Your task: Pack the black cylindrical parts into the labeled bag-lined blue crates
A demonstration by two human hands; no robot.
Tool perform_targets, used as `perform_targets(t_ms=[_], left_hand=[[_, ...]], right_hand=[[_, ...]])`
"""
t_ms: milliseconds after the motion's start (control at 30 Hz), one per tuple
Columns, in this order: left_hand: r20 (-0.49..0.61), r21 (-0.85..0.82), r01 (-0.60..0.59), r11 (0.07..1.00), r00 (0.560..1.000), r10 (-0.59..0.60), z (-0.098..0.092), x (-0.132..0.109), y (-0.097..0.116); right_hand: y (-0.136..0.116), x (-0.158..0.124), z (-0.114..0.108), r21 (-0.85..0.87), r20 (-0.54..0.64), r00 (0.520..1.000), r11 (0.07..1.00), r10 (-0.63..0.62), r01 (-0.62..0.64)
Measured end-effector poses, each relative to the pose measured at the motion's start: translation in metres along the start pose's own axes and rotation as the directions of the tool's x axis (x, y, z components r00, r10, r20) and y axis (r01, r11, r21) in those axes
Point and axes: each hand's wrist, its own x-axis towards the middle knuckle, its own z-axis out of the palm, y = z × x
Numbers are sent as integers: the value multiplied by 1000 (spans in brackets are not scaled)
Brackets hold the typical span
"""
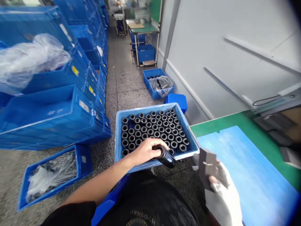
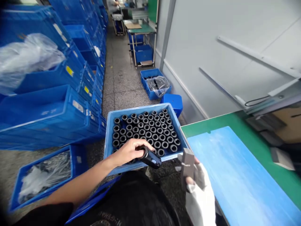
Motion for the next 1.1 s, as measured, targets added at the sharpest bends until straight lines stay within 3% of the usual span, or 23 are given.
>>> perform_targets(t_ms=[100,200,300,400,567,800,933,1033,1100], left_hand=[[-3,108,19,994,1000,-18,9,6,4],[-30,199,83,976,996,-78,16,10,4],[-64,240,117,964,992,-104,22,13,4],[-95,271,89,959,993,-65,30,16,4],[-133,293,-17,956,989,58,49,18,4],[-172,265,-85,961,976,134,64,22,13],[-129,230,-127,965,979,160,70,26,17],[-163,202,-105,974,977,139,74,29,20],[-140,185,-96,978,982,123,77,31,22]], right_hand=[[1,-13,1,234,-37,995,969,89,-78],[0,-22,1,119,-74,996,992,56,-47],[-3,-27,3,-35,-125,990,998,-61,57],[-6,-28,11,-159,-139,961,963,-241,218],[-15,-18,27,-304,-34,891,854,-453,423],[-21,-18,17,-406,-24,853,785,-522,468],[-25,-18,13,-472,-61,820,740,-570,480],[-28,-16,12,-505,-55,819,723,-571,470],[-30,-14,12,-518,-92,794,710,-601,477]])
